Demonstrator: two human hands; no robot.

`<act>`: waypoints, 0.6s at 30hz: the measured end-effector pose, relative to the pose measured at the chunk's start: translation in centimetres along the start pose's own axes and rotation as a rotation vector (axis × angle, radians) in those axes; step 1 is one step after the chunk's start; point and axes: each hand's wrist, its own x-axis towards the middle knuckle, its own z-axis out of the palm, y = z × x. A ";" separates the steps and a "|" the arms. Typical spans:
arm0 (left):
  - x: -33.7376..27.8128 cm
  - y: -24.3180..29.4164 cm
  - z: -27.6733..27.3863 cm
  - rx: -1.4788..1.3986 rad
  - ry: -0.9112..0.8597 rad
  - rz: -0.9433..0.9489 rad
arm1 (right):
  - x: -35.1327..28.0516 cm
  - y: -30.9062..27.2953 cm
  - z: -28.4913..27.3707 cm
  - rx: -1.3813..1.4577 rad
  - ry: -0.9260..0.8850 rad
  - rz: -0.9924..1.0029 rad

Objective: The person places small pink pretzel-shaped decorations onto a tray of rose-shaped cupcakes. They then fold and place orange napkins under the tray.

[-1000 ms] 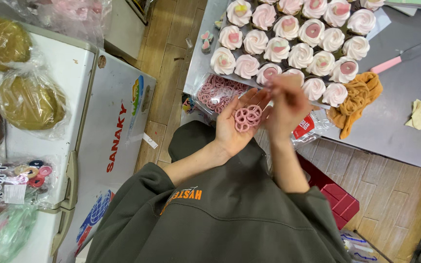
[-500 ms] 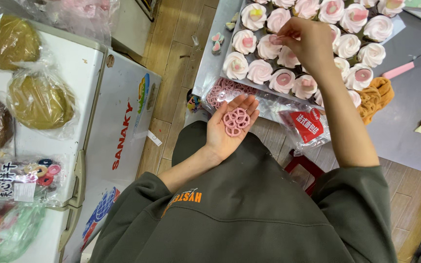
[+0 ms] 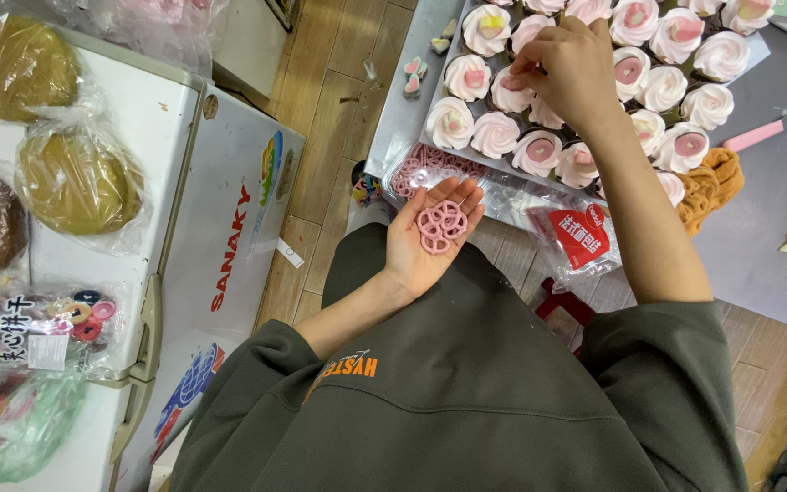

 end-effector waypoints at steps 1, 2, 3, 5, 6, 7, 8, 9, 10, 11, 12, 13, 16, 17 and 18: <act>0.0 0.0 0.1 0.002 -0.004 -0.002 | -0.1 -0.2 -0.3 0.011 0.023 -0.004; 0.1 0.0 0.3 0.004 -0.009 -0.007 | 0.0 -0.3 -0.8 0.021 0.047 -0.009; 0.2 0.0 0.5 0.005 -0.015 -0.012 | 0.0 -0.5 -1.6 0.033 0.085 0.015; 0.1 0.0 0.8 0.028 -0.011 -0.021 | -0.4 -1.5 -3.8 0.059 0.160 0.064; 0.2 -0.1 1.0 0.049 -0.002 -0.026 | -0.8 -2.3 -5.1 0.095 0.146 0.110; 0.2 -0.2 1.0 0.070 0.006 -0.030 | -1.5 -3.6 -6.4 0.131 0.133 0.157; 0.3 -0.3 1.1 0.066 -0.006 -0.048 | -2.4 -5.0 -7.7 0.165 0.120 0.204; 0.4 -0.5 1.0 0.062 -0.019 -0.067 | -3.2 -6.9 -8.6 0.382 0.051 0.260; 0.5 -0.7 0.9 0.057 -0.030 -0.086 | -4.1 -9.0 -9.2 0.600 -0.022 0.312; 0.6 -1.0 0.7 0.041 -0.055 -0.104 | -4.9 -11.1 -9.6 0.538 -0.097 0.168; 0.7 -1.3 0.5 0.025 -0.080 -0.123 | -5.4 -13.0 -9.8 0.474 -0.170 0.025; 0.8 -1.5 0.3 0.008 -0.105 -0.142 | -5.6 -14.5 -9.8 0.501 -0.203 -0.020; 0.8 -2.1 -0.4 0.061 -0.106 -0.201 | -6.8 -16.8 -10.0 0.487 -0.225 0.018; 0.8 -2.5 -0.5 0.083 -0.089 -0.210 | -7.1 -17.1 -10.0 0.466 -0.218 0.059; 0.8 -2.8 -0.6 0.106 -0.073 -0.220 | -7.4 -17.0 -10.0 0.503 -0.195 0.059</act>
